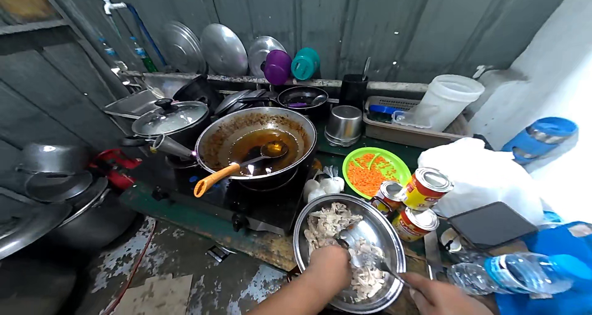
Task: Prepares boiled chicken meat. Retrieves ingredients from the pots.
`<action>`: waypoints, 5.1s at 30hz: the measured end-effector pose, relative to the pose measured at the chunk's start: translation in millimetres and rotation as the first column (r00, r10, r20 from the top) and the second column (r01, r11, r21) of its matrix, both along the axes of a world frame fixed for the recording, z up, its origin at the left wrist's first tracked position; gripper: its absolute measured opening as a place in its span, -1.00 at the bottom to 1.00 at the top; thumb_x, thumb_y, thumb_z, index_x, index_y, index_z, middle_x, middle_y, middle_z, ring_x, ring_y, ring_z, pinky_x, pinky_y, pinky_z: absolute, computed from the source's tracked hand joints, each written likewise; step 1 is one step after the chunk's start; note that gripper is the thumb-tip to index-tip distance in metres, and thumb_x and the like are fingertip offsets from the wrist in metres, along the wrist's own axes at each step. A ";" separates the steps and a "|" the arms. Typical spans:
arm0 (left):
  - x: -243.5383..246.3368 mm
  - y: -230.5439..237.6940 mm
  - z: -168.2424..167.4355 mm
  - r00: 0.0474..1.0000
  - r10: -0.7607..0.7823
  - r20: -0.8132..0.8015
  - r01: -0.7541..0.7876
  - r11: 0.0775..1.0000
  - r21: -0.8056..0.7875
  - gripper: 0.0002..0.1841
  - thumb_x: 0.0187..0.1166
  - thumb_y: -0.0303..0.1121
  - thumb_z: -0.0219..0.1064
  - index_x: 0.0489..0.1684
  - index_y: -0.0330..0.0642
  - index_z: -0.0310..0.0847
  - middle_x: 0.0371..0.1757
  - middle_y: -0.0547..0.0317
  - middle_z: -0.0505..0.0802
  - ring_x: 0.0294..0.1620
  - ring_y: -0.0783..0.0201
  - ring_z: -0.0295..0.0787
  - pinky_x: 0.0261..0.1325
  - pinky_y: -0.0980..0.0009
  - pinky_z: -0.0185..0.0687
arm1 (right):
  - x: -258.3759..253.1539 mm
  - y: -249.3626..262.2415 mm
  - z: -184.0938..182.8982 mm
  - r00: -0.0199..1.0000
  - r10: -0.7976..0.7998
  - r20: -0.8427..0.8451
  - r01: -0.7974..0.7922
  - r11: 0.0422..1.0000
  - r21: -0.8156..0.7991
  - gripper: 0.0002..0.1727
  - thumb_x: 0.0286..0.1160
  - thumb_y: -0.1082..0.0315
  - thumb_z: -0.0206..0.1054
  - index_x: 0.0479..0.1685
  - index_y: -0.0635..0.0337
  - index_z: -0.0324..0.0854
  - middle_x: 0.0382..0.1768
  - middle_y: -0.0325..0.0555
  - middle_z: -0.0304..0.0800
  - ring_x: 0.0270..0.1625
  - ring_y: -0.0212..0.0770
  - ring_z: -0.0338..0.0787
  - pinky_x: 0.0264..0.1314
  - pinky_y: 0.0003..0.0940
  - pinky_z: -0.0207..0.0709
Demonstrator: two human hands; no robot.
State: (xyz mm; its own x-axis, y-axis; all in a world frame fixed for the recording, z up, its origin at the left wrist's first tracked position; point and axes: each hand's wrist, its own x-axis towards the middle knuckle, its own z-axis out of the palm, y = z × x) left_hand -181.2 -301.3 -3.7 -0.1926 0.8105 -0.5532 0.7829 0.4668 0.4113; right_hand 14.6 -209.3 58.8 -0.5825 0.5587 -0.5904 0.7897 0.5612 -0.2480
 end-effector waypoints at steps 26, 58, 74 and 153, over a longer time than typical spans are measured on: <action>-46.5 -20.8 17.2 0.926 0.144 -0.348 -0.226 0.952 -0.208 -0.71 0.60 -0.57 0.17 0.19 -0.39 0.67 0.40 -0.24 0.72 0.28 -0.24 0.77 0.12 -0.21 0.73 | -135.5 10.6 -26.6 0.927 0.270 0.261 -0.322 0.929 0.184 -0.50 0.60 0.37 0.14 0.53 0.03 0.60 0.27 0.24 0.80 0.34 0.33 0.77 0.27 0.39 0.58; -44.2 4.1 16.0 0.936 0.111 -0.333 -0.200 0.948 -0.248 -0.70 0.60 -0.62 0.15 0.23 -0.43 0.64 0.38 -0.27 0.72 0.28 -0.26 0.76 0.13 -0.20 0.73 | -125.6 18.1 -77.1 0.971 0.182 0.158 -0.212 0.956 0.202 -0.54 0.71 0.27 0.03 0.51 -0.13 0.62 0.17 0.08 0.89 0.34 0.15 0.80 0.58 0.25 0.34; -35.7 10.0 17.3 0.935 0.135 -0.329 -0.232 0.932 -0.279 -0.66 0.57 -0.64 0.18 0.29 -0.42 0.61 0.43 -0.30 0.68 0.31 -0.30 0.74 0.10 -0.24 0.73 | -104.8 46.4 -114.1 0.789 -0.600 -0.131 0.314 0.577 -0.754 -0.60 0.84 0.37 -0.02 0.48 0.09 0.60 -0.65 -0.38 0.23 -0.74 -0.46 0.12 -0.68 -0.52 0.04; -44.6 2.3 4.1 0.947 0.240 -0.214 -0.285 0.935 -0.212 -0.69 0.53 -0.51 0.33 0.21 -0.39 0.68 0.35 -0.28 0.76 0.34 -0.29 0.74 0.18 -0.30 0.68 | -160.7 11.6 -7.7 0.857 0.328 0.399 -0.450 0.853 0.266 -0.67 0.60 0.41 0.16 0.22 0.28 0.70 0.21 0.26 0.81 0.33 0.31 0.77 0.35 0.34 0.52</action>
State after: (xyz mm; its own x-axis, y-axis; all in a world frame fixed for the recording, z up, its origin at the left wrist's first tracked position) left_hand -225.8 -299.0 0.3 -0.4957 0.5664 -0.6584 0.6698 0.7319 0.1253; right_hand -146.1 -197.7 51.1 -0.6009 0.5258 -0.6021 0.4868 0.8381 0.2461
